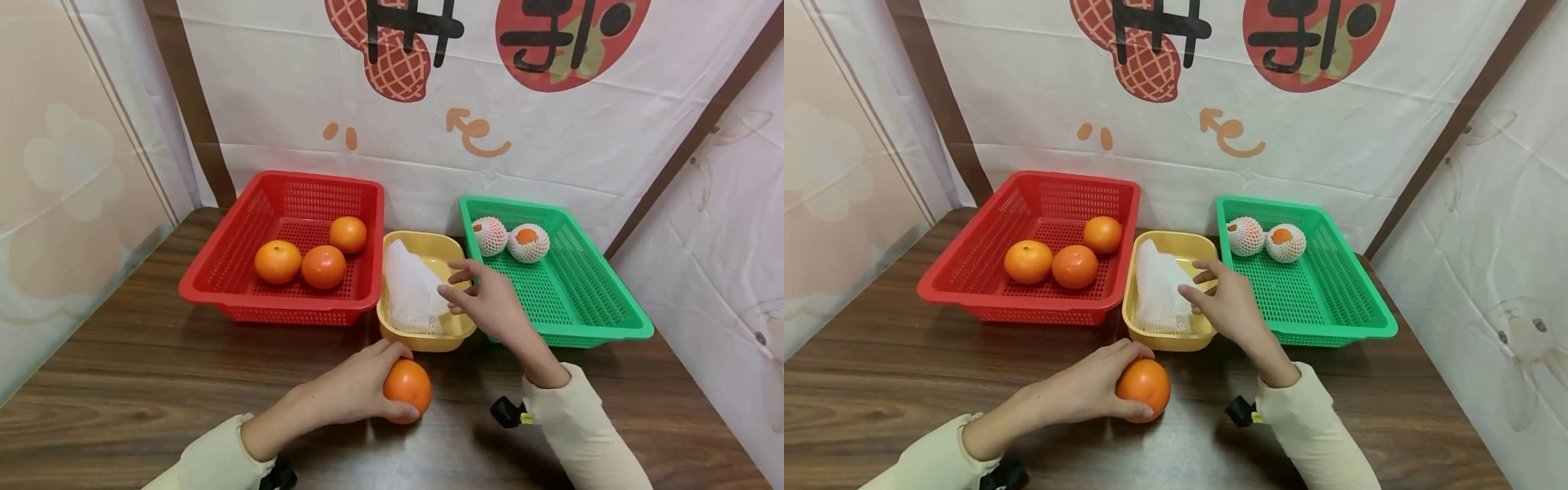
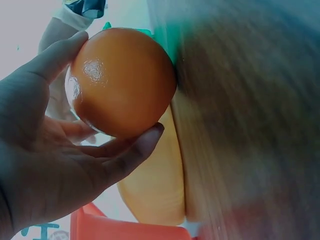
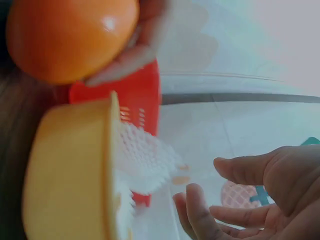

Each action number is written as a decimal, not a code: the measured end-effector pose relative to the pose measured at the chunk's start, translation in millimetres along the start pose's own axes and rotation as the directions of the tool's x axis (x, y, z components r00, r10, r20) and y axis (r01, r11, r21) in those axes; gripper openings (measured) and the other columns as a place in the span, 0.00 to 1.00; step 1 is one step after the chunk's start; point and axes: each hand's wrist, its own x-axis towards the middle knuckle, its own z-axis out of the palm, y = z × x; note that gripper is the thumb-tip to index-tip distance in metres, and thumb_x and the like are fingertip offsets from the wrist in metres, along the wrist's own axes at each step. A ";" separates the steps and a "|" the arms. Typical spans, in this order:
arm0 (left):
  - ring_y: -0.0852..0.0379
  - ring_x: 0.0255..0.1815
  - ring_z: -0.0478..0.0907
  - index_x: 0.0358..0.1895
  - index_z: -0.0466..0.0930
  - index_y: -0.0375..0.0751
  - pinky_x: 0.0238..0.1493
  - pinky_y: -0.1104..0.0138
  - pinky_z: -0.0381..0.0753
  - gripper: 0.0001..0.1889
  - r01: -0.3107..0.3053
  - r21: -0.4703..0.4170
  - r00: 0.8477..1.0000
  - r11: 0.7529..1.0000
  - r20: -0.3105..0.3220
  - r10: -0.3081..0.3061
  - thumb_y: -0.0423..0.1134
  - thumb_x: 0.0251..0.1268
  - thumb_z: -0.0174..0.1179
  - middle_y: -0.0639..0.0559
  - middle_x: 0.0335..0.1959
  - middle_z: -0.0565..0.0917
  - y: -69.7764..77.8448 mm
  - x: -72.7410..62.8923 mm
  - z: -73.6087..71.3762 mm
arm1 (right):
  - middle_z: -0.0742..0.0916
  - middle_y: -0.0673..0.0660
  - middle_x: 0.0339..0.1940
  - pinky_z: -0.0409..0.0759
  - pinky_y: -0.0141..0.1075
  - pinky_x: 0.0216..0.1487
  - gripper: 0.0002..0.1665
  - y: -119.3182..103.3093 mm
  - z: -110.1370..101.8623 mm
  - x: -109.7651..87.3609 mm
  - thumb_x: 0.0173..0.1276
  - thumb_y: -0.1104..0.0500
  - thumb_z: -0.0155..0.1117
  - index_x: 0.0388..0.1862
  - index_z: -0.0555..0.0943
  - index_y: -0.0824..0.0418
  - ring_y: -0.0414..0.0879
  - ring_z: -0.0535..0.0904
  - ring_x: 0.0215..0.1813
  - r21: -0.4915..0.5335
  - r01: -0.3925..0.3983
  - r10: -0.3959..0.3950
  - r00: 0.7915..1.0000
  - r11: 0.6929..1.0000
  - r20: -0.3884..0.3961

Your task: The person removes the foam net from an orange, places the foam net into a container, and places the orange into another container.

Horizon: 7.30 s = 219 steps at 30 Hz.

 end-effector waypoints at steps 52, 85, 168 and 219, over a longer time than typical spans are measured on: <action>0.37 0.44 0.70 0.56 0.67 0.26 0.39 0.47 0.71 0.41 0.506 0.146 0.844 0.850 -0.285 -0.454 0.54 0.46 0.71 0.30 0.47 0.75 -99.9 -11.5 -144.2 | 0.75 0.74 0.58 0.75 0.53 0.48 0.32 52.5 -140.1 87.1 0.70 0.52 0.60 0.65 0.66 0.71 0.66 0.74 0.54 -0.391 -0.182 0.197 0.980 0.902 -0.001; 0.33 0.52 0.66 0.59 0.72 0.38 0.46 0.34 0.66 0.32 0.518 0.133 0.777 0.845 -0.485 -0.400 0.51 0.53 0.68 0.34 0.53 0.70 -96.4 -14.5 -131.2 | 0.54 0.76 0.69 0.60 0.68 0.55 0.45 134.1 -125.3 123.1 0.59 0.63 0.68 0.72 0.57 0.64 0.81 0.47 0.64 -0.578 -0.096 0.151 0.987 0.810 0.048; 0.61 0.52 0.72 0.67 0.60 0.43 0.52 0.62 0.75 0.44 -0.331 0.048 0.885 0.942 -0.332 0.328 0.49 0.48 0.74 0.51 0.57 0.70 2.0 -3.9 -27.0 | 0.75 0.61 0.59 0.70 0.37 0.58 0.43 -8.4 -0.6 -59.5 0.44 0.67 0.79 0.60 0.68 0.68 0.51 0.72 0.59 0.110 0.631 -0.640 0.749 0.768 0.172; 0.63 0.29 0.72 0.42 0.73 0.49 0.31 0.71 0.73 0.22 -0.244 -0.035 0.970 0.969 -0.023 0.243 0.52 0.48 0.72 0.63 0.27 0.75 -11.4 -1.5 -38.8 | 0.68 0.64 0.58 0.77 0.44 0.53 0.39 18.2 36.6 -71.1 0.53 0.70 0.73 0.60 0.63 0.68 0.53 0.71 0.59 0.402 0.431 -0.569 0.747 0.808 0.343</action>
